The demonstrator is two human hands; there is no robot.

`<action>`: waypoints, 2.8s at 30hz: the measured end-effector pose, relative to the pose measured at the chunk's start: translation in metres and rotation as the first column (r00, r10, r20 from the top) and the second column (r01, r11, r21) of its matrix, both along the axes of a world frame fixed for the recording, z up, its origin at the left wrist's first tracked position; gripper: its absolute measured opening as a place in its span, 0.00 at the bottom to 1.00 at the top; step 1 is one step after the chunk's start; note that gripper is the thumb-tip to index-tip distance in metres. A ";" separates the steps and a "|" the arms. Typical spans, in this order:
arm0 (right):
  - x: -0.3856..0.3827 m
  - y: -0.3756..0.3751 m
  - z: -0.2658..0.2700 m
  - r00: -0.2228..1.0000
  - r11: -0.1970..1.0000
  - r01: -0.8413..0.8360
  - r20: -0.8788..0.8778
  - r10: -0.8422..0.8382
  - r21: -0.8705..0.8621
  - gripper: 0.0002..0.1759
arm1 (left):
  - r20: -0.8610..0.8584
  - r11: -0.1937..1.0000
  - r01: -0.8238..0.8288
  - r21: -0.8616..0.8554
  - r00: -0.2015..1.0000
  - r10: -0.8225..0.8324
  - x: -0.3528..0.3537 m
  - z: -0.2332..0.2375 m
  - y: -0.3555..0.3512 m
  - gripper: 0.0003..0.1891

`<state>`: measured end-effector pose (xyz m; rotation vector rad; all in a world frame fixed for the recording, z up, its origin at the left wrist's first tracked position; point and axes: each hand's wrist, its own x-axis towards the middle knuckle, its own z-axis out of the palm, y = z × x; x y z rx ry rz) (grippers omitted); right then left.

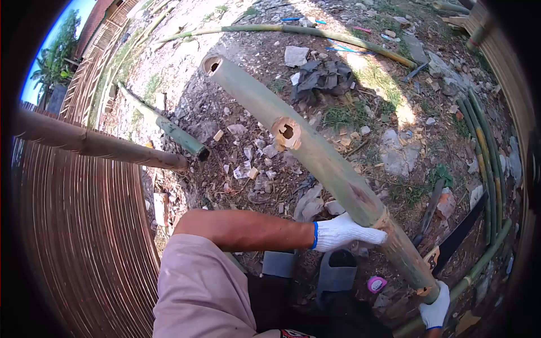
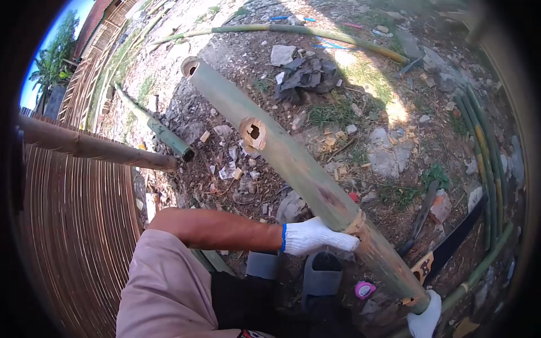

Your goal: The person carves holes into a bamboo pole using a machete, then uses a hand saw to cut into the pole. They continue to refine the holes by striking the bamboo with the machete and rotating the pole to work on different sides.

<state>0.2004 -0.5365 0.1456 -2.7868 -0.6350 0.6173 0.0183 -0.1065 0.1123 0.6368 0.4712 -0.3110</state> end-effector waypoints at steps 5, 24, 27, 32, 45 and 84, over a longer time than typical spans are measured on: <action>0.101 0.016 -0.008 0.971 0.971 -0.236 0.042 0.235 0.031 0.36 | 0.260 0.953 0.093 0.288 0.950 -0.172 -0.068 -0.004 -0.017 0.35; -0.003 0.472 -0.132 0.429 0.447 -0.892 0.184 0.884 -0.068 0.23 | -0.490 0.396 -0.860 0.321 0.207 0.847 -0.282 -0.159 0.067 0.33; -0.011 0.467 -0.150 0.527 0.520 -0.848 0.281 0.802 0.107 0.29 | -0.499 0.647 -0.170 0.744 0.503 0.706 -0.220 -0.069 0.073 0.24; -0.026 0.439 -0.159 0.636 0.541 -0.767 0.518 0.572 0.346 0.30 | -0.008 -0.386 0.013 0.922 1.000 0.014 -0.070 -0.060 0.118 0.36; 0.000 0.127 -0.136 0.896 0.914 0.406 0.205 -0.393 -0.021 0.37 | -0.275 -0.445 0.302 0.843 0.953 0.125 0.050 -0.123 0.119 0.32; 0.192 0.392 -0.078 0.999 0.872 -0.010 -0.036 0.032 0.489 0.17 | -0.440 -0.326 0.483 0.813 0.875 0.201 0.133 -0.126 0.106 0.36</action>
